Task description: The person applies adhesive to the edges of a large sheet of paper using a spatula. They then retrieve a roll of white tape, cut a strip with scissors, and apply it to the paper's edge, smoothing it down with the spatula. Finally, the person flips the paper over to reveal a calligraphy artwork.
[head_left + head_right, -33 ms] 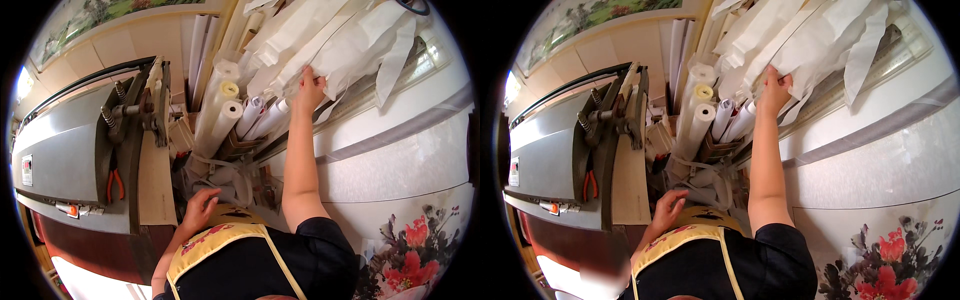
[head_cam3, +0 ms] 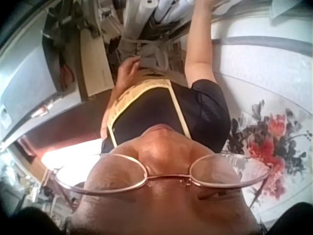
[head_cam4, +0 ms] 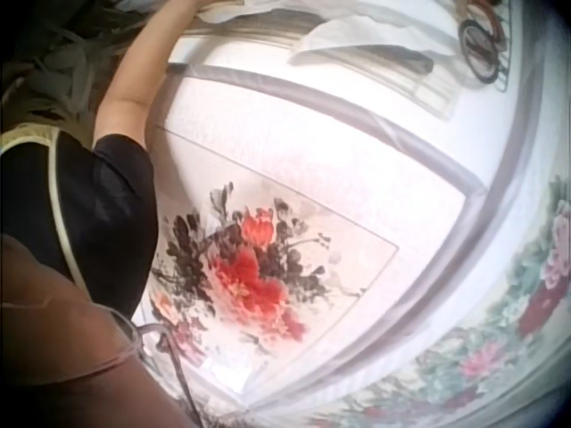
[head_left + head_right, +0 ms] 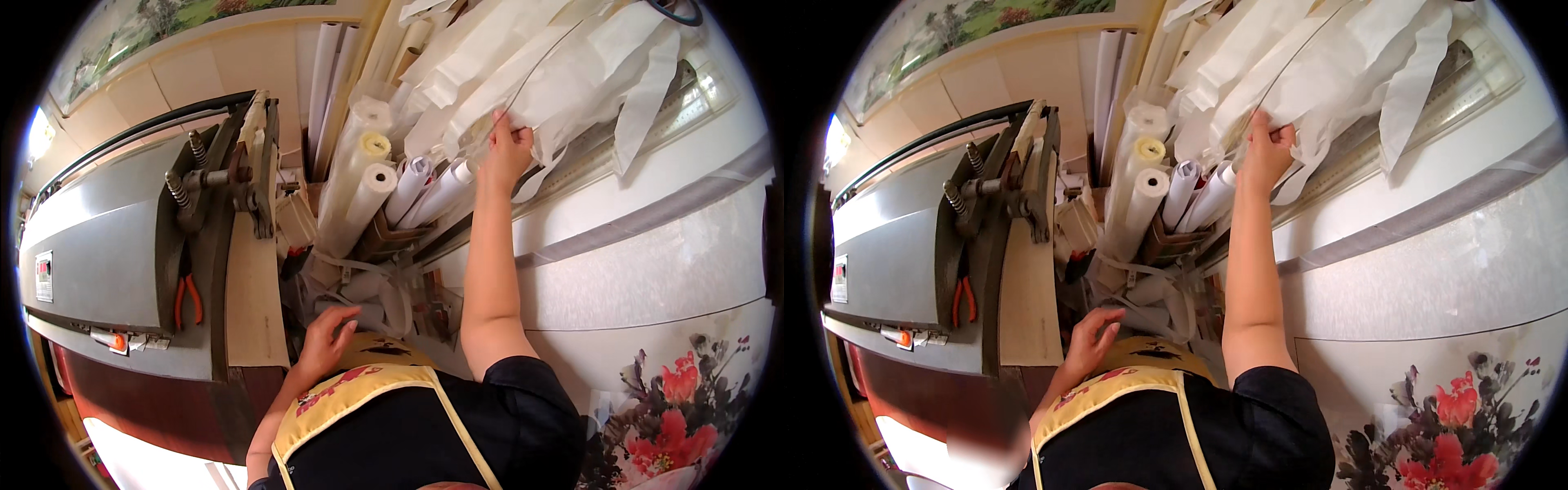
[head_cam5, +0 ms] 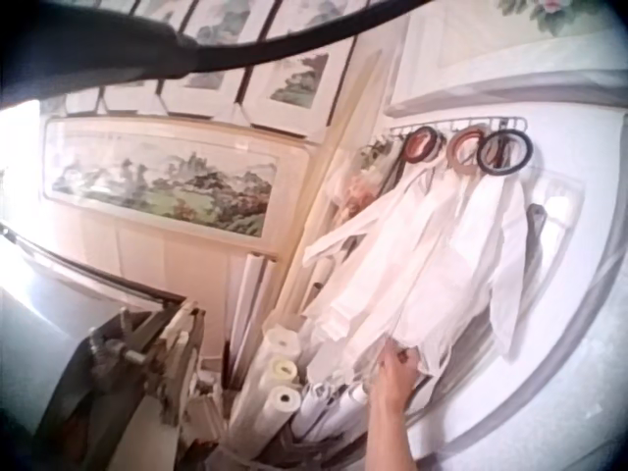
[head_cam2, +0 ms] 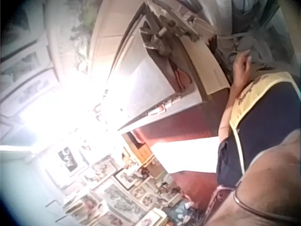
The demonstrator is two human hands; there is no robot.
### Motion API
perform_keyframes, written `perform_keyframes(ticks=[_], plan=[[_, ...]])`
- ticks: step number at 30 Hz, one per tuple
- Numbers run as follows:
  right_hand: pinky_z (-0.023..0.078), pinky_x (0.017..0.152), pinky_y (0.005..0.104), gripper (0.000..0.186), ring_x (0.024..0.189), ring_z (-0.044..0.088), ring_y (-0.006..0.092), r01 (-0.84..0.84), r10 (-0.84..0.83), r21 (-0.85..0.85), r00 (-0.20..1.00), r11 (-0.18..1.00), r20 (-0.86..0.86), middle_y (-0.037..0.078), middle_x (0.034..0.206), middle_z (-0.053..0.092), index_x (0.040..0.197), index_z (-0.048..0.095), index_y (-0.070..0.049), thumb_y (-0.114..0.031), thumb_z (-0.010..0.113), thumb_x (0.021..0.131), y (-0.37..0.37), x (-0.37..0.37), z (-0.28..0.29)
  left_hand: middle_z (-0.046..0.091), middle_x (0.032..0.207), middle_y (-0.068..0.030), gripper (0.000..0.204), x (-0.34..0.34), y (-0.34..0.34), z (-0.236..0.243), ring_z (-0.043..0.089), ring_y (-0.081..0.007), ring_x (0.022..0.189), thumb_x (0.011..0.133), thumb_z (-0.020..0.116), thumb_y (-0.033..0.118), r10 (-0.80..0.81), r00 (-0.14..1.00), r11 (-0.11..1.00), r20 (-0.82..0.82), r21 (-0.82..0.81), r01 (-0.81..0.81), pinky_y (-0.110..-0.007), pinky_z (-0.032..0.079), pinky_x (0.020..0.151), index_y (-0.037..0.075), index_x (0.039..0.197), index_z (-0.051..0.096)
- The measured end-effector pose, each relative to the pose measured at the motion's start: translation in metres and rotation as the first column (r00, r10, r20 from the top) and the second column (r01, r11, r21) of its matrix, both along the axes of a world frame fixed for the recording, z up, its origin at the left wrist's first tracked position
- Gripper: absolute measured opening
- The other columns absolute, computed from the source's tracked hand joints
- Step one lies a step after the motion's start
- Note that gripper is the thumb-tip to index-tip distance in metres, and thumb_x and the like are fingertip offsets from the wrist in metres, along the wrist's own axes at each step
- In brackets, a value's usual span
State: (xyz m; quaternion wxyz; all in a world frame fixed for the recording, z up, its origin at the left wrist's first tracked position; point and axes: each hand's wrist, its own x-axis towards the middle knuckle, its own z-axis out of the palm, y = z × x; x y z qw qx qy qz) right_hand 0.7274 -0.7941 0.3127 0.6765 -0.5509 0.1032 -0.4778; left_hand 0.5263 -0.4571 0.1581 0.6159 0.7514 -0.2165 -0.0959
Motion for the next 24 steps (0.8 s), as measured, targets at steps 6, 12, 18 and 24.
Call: perform_keyframes(ticks=[6, 12, 18, 24], plan=[[0.032, 0.053, 0.0194, 0.014, 0.059, 0.042, 0.002, -0.155, 0.154, -0.011, 0.987, 0.988, -0.033, -0.001, 0.084, 0.068, 0.093, 0.067, -0.007, -0.013, 0.078, 0.089, 0.023, -0.054, 0.022, 0.067, 0.107, -0.0138, 0.024, 0.037, -0.043, 0.059, 0.067, -0.0242, 0.094, 0.098, 0.063, 0.009, -0.105, 0.992, 0.993, 0.07, -0.044, 0.108, -0.032, 0.053, 0.08, 0.002, 0.121, 0.066], [0.033, 0.051, 0.0196, 0.017, 0.059, 0.046, 0.0034, -0.276, 0.281, 0.052, 0.943, 0.96, -0.177, 0.006, 0.092, 0.075, 0.099, 0.073, -0.002, -0.015, 0.078, 0.09, 0.048, -0.09, 0.036, 0.068, 0.115, -0.012, 0.027, 0.105, -0.121, 0.125, 0.065, -0.02, 0.102, 0.099, 0.063, 0.014, 0.114, 0.991, 0.902, 0.073, -0.426, -0.072, -0.032, 0.051, 0.088, 0.002, 0.123, 0.065], [0.032, 0.051, 0.0202, 0.019, 0.057, 0.047, 0.0044, -0.386, 0.364, -0.016, 0.883, 0.922, -0.297, 0.002, 0.082, 0.072, 0.096, 0.075, -0.003, -0.019, 0.081, 0.087, 0.037, -0.11, 0.031, 0.066, 0.097, -0.0002, 0.022, 0.151, -0.172, 0.194, 0.057, -0.0075, 0.085, 0.099, 0.062, 0.021, -0.193, 0.974, 0.824, -0.117, -0.559, 0.096, -0.025, 0.045, 0.078, 0.004, 0.114, 0.068], [0.031, 0.05, 0.0187, 0.018, 0.056, 0.044, 0.0036, -0.351, 0.325, -0.035, 0.896, 0.936, -0.303, 0.006, 0.086, 0.072, 0.097, 0.073, -0.002, -0.019, 0.075, 0.093, 0.037, -0.128, 0.042, 0.065, 0.089, 0.0002, 0.017, 0.154, -0.181, 0.193, 0.056, -0.0077, 0.087, 0.097, 0.066, 0.019, -0.328, 0.911, 0.696, -0.25, -0.716, 0.054, -0.026, 0.044, 0.081, 0.002, 0.098, 0.066]])
